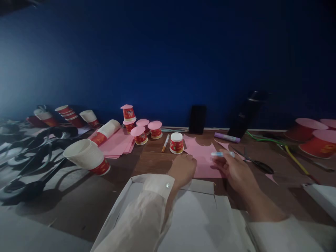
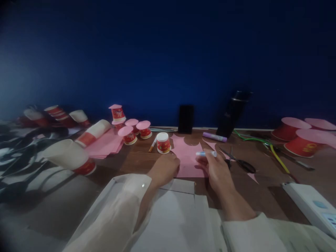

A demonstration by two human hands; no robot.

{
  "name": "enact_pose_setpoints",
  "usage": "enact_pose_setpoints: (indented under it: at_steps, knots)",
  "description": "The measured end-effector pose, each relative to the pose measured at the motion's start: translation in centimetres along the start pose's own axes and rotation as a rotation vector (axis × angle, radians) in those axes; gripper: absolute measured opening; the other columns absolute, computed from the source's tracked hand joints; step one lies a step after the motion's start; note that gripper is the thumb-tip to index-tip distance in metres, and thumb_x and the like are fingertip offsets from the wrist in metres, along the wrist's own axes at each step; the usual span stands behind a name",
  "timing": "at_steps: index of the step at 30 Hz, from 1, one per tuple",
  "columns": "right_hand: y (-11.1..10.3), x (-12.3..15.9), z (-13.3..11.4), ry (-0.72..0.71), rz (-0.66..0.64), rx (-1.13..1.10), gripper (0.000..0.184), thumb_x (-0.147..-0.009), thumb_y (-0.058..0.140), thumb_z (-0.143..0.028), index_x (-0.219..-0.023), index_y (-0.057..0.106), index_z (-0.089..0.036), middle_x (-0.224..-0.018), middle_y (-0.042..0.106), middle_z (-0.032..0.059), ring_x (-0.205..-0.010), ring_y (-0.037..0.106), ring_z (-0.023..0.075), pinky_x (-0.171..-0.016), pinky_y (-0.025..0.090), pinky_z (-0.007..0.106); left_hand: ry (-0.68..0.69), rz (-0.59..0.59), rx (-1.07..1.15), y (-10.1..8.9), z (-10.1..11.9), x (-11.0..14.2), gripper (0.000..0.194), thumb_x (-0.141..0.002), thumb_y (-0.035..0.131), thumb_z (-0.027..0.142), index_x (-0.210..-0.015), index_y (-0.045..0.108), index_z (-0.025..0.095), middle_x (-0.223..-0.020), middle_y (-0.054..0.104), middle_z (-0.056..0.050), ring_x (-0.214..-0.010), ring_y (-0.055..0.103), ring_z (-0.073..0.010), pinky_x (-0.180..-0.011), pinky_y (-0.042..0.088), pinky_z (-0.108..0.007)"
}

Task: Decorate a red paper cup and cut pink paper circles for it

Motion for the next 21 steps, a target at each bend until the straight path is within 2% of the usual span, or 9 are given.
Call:
enact_pose_setpoints:
  at_steps: [2, 6, 7, 9, 12, 14, 17, 21]
  knots:
    - [-0.1, 0.2, 0.2, 0.067, 0.023, 0.005, 0.018, -0.079, 0.079, -0.038, -0.090, 0.070, -0.026, -0.083, 0.078, 0.0054, -0.075, 0.074, 0.0218, -0.062, 0.068, 0.034, -0.072, -0.007, -0.025, -0.5, -1.0, 0.5, 0.031, -0.093, 0.046, 0.007, -0.111, 0.072, 0.008, -0.113, 0.073, -0.020, -0.109, 0.069, -0.0301, -0.089, 0.053, -0.040]
    - [-0.1, 0.3, 0.3, 0.115, 0.059, 0.022, 0.013, -0.083, 0.076, -0.036, -0.092, 0.071, -0.027, -0.086, 0.079, 0.0053, -0.076, 0.074, 0.0212, -0.063, 0.067, 0.032, -0.432, -0.046, -0.047, -1.6, -4.2, 2.1, 0.039, -0.097, 0.037, 0.007, -0.117, 0.071, 0.007, -0.115, 0.073, -0.022, -0.111, 0.069, -0.0322, -0.088, 0.054, -0.041]
    - [-0.1, 0.3, 0.3, 0.107, 0.053, 0.018, 0.013, -0.083, 0.076, -0.036, -0.092, 0.072, -0.027, -0.086, 0.079, 0.0054, -0.077, 0.074, 0.0216, -0.064, 0.067, 0.033, -0.476, -0.028, -0.045, -1.9, -4.6, 2.3, 0.041, -0.098, 0.035, 0.008, -0.118, 0.070, 0.007, -0.118, 0.072, -0.022, -0.112, 0.069, -0.0316, -0.088, 0.054, -0.041]
    - [-0.1, 0.1, 0.3, 0.084, 0.046, 0.022, 0.015, -0.083, 0.076, -0.036, -0.092, 0.071, -0.026, -0.086, 0.078, 0.0057, -0.077, 0.074, 0.0224, -0.064, 0.068, 0.034, -0.443, 0.030, 0.002, -1.9, -4.3, 2.1, 0.039, -0.099, 0.036, 0.011, -0.117, 0.071, 0.010, -0.120, 0.071, -0.018, -0.110, 0.068, -0.0283, -0.088, 0.054, -0.038]
    - [-0.2, 0.0, 0.3, 0.065, 0.054, 0.043, 0.020, -0.080, 0.079, -0.037, -0.093, 0.071, -0.025, -0.085, 0.078, 0.0057, -0.076, 0.074, 0.0225, -0.062, 0.067, 0.034, -0.174, 0.069, 0.097, -0.8, -1.7, 0.7, 0.026, -0.099, 0.050, 0.022, -0.105, 0.074, 0.016, -0.115, 0.071, -0.012, -0.110, 0.066, -0.0244, -0.090, 0.052, -0.033]
    - [-0.2, 0.0, 0.3, 0.069, 0.052, 0.043, 0.021, -0.080, 0.079, -0.035, -0.095, 0.071, -0.023, -0.084, 0.077, 0.0057, -0.074, 0.074, 0.0221, -0.059, 0.067, 0.033, -0.079, 0.067, 0.084, 0.2, -0.4, 0.0, 0.025, -0.099, 0.052, 0.025, -0.102, 0.075, 0.016, -0.113, 0.070, -0.012, -0.110, 0.064, -0.0248, -0.091, 0.052, -0.033]
    - [-0.1, 0.1, 0.2, 0.081, 0.061, 0.020, 0.018, -0.083, 0.076, -0.030, -0.097, 0.069, -0.022, -0.080, 0.077, 0.0052, -0.072, 0.074, 0.0216, -0.059, 0.067, 0.033, -0.069, 0.037, 0.068, 1.3, 0.4, -0.8, 0.027, -0.098, 0.048, 0.016, -0.102, 0.075, 0.015, -0.109, 0.070, -0.012, -0.108, 0.064, -0.0248, -0.091, 0.053, -0.033]
    - [0.1, 0.3, 0.0, 0.094, 0.073, 0.014, 0.011, -0.084, 0.074, -0.027, -0.092, 0.069, -0.022, -0.077, 0.077, 0.0038, -0.069, 0.074, 0.0202, -0.057, 0.067, 0.032, -0.108, 0.022, 0.047, 1.2, 0.2, -1.0, 0.031, -0.095, 0.045, 0.009, -0.111, 0.073, 0.010, -0.112, 0.071, -0.016, -0.109, 0.067, -0.0265, -0.090, 0.055, -0.035]
Point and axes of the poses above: each hand's wrist, its own x-axis away from the middle knuckle, its own y-axis out of the palm, z = x × y, the point moved 7 cm from there along -x, towards the middle knuckle
